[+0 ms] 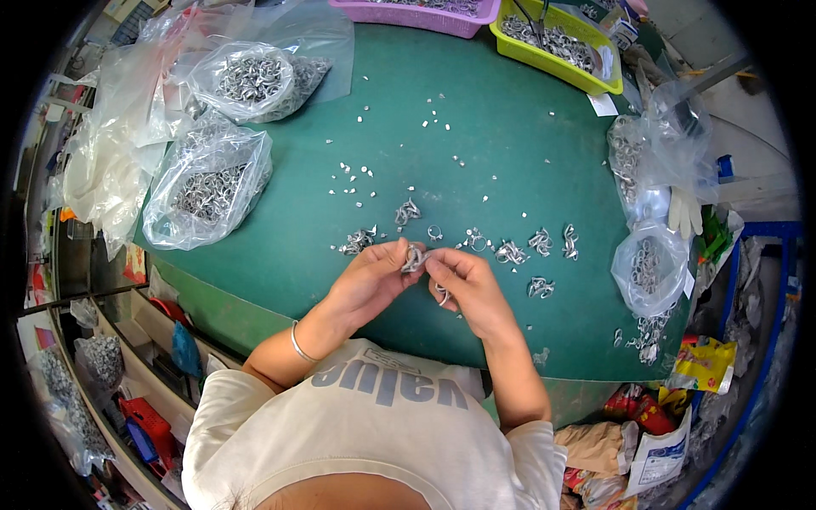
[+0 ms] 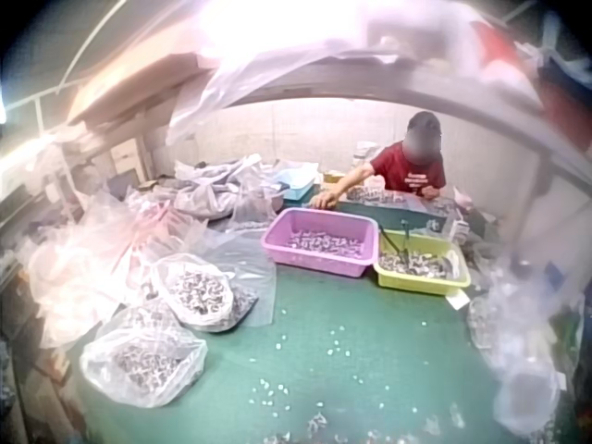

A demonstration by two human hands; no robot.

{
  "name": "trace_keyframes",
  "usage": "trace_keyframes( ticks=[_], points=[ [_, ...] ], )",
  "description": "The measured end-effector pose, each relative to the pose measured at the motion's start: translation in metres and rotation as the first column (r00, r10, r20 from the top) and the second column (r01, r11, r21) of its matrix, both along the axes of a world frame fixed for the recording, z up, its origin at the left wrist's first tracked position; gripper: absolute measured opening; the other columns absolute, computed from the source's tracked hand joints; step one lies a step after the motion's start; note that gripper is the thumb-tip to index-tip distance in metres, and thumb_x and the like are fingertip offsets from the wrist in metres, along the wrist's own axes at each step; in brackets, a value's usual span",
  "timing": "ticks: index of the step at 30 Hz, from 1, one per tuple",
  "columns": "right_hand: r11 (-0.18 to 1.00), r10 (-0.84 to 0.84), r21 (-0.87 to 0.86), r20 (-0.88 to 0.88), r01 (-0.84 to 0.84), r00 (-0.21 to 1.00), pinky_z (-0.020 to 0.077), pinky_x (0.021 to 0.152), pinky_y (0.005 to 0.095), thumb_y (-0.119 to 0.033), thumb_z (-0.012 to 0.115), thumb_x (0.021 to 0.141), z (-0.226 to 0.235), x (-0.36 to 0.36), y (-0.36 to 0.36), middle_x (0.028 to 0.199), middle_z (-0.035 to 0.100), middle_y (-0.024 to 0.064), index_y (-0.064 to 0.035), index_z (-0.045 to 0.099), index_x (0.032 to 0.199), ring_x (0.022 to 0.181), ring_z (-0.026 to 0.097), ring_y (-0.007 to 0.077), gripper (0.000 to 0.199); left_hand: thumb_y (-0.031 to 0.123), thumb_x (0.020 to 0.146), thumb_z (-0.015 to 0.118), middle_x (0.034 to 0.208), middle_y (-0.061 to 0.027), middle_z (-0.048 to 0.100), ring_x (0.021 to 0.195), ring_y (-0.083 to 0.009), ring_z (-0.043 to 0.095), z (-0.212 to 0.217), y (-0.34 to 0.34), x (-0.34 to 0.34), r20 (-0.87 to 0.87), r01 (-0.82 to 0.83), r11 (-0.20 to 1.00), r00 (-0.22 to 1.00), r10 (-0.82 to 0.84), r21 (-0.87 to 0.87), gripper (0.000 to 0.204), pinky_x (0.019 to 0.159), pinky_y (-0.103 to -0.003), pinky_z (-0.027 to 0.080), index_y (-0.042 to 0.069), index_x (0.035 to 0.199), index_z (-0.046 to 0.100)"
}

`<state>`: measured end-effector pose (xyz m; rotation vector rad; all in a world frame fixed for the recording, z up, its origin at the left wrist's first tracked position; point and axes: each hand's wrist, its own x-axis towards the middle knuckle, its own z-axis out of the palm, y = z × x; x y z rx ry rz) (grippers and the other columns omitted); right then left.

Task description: The person assembles small silver metal rings and white plastic pieces by hand on a green workbench. They pick up individual components, link them together, and place the finished assemblies into a clear plastic bag. The process is repetitive, involving continuous picking, linking, and bagging of the small hardware items.

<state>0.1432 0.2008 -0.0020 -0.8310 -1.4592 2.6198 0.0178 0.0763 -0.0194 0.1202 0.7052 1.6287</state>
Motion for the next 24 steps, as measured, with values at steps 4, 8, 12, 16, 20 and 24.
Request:
trace_keyframes(
  ticks=[4,8,12,16,20,24],
  points=[
    [0.998,-0.033,-0.056,0.005,0.034,0.999,0.0316,0.045,0.0167,-0.014,0.055,0.091,0.013,-0.004,-0.004,0.073,0.057,-0.0009,-0.0022,0.062,0.094,0.056,0.044,0.0031,0.014,0.028,0.094,0.05,0.089,-0.0023,0.06,0.086,-0.0125,0.055,-0.007,-0.001,0.0,0.008,-0.005,0.999,1.0,0.004,0.039,0.028,0.083,-0.031,0.042,0.002,0.097,0.06],
    [0.996,-0.021,0.088,0.045,0.017,0.999,0.0312,0.044,0.0166,-0.011,0.055,0.089,0.024,-0.006,-0.012,0.075,0.058,0.0011,-0.0023,0.061,0.096,0.056,0.045,0.0039,0.012,0.028,0.094,0.05,0.09,-0.0037,0.061,0.084,-0.0138,0.056,0.001,-0.001,0.001,-0.053,-0.033,0.999,0.998,0.033,-0.009,0.029,0.081,-0.032,0.043,0.001,0.101,0.059],
    [0.986,0.056,0.155,0.038,-0.061,0.998,0.0308,0.043,0.0178,-0.007,0.055,0.088,0.006,-0.001,-0.01,0.079,0.059,0.0041,-0.001,0.058,0.097,0.055,0.046,0.0059,0.011,0.029,0.093,0.052,0.089,-0.003,0.059,0.082,-0.0126,0.054,-0.002,-0.002,0.002,-0.028,0.023,0.997,0.999,-0.021,0.074,0.03,0.078,-0.03,0.043,0.001,0.101,0.059],
    [0.999,-0.016,-0.048,-0.021,0.015,1.0,0.0305,0.044,0.0177,-0.01,0.057,0.088,0.011,-0.003,-0.012,0.074,0.059,0.0022,-0.0035,0.057,0.088,0.055,0.046,0.0043,0.006,0.03,0.093,0.051,0.088,-0.0019,0.056,0.078,-0.0108,0.051,0.003,-0.003,0.002,-0.065,0.015,0.998,0.998,-0.011,0.063,0.029,0.076,-0.027,0.042,0.002,0.1,0.058],
    [0.988,-0.057,-0.147,-0.067,0.047,0.996,0.0304,0.043,0.0193,-0.009,0.056,0.087,0.011,0.0,-0.011,0.076,0.059,0.0051,-0.0038,0.055,0.083,0.054,0.047,0.0066,0.006,0.03,0.094,0.05,0.088,-0.0012,0.052,0.074,-0.0096,0.046,0.008,-0.003,0.004,-0.215,-0.024,1.0,0.976,0.027,0.017,0.028,0.073,-0.025,0.04,0.003,0.096,0.056],
    [0.96,-0.117,-0.267,-0.121,0.082,0.986,0.0312,0.043,0.0208,-0.008,0.054,0.088,0.009,0.0,-0.015,0.079,0.061,0.0091,-0.0038,0.053,0.085,0.054,0.048,0.0089,0.005,0.03,0.095,0.049,0.088,-0.0011,0.049,0.073,-0.0091,0.043,0.011,-0.002,0.006,-0.256,-0.033,0.999,0.966,0.04,0.03,0.026,0.07,-0.024,0.039,0.004,0.092,0.054]
  ],
)
